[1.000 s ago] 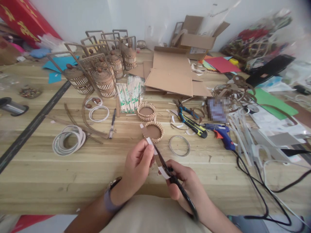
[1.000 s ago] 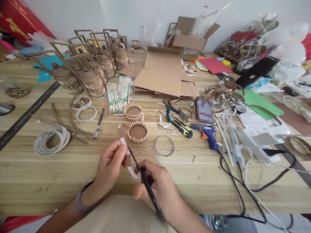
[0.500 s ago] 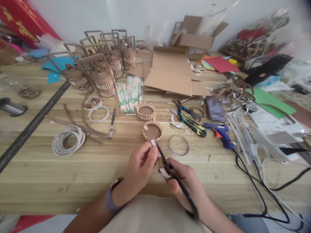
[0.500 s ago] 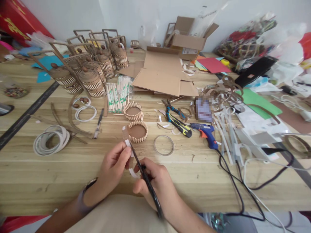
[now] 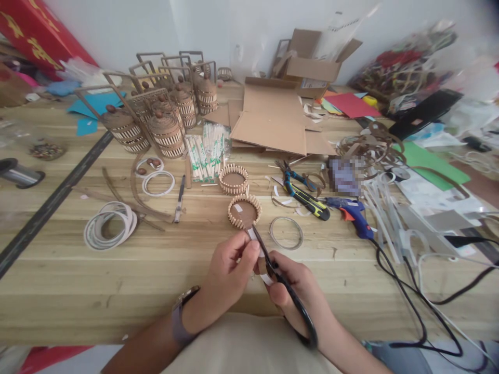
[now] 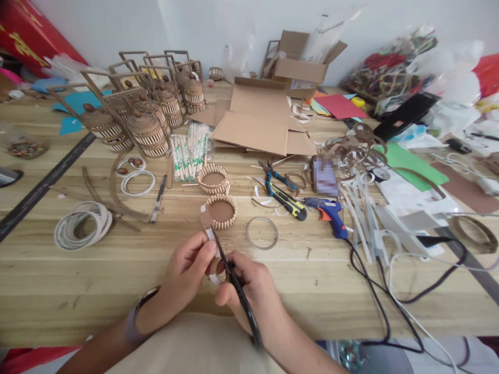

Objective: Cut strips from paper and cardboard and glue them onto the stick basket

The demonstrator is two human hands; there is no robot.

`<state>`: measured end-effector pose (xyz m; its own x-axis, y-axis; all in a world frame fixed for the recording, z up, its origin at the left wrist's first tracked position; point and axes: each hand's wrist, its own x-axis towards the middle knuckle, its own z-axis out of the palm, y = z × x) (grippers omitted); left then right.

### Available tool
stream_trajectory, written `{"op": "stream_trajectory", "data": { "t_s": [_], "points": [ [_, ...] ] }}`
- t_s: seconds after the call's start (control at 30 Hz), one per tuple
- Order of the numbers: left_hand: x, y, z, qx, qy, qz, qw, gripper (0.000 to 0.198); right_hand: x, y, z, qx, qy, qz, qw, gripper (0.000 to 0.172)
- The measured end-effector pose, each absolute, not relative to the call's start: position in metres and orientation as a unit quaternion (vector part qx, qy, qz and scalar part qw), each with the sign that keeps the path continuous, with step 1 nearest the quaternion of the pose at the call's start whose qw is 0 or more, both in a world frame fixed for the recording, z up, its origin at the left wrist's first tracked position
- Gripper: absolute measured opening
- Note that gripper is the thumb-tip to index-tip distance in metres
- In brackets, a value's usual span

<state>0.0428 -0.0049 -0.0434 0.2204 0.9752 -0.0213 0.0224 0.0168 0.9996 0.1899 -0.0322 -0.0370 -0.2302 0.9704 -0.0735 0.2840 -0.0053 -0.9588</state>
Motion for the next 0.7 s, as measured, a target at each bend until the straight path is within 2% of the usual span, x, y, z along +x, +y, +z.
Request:
{"op": "stream_trajectory", "data": {
  "t_s": [0.4,0.57,0.7],
  "points": [
    [0.0399,0.0014,-0.0375,0.490,0.510,0.470,0.528,0.038,0.1910,-0.0350,-0.0370,-0.521,-0.622,0.498,0.307,0.081],
    [0.0410,0.0001,-0.0367,0.505,0.512,0.471,0.511,0.039,0.1902,-0.0351,-0.0362,-0.515,-0.611,0.513,0.312,0.074],
    [0.0424,-0.0023,-0.0398,0.519,0.501,0.461,0.517,0.038,0.1911,-0.0368,-0.0358,-0.504,-0.613,0.514,0.326,0.077]
  ]
}}
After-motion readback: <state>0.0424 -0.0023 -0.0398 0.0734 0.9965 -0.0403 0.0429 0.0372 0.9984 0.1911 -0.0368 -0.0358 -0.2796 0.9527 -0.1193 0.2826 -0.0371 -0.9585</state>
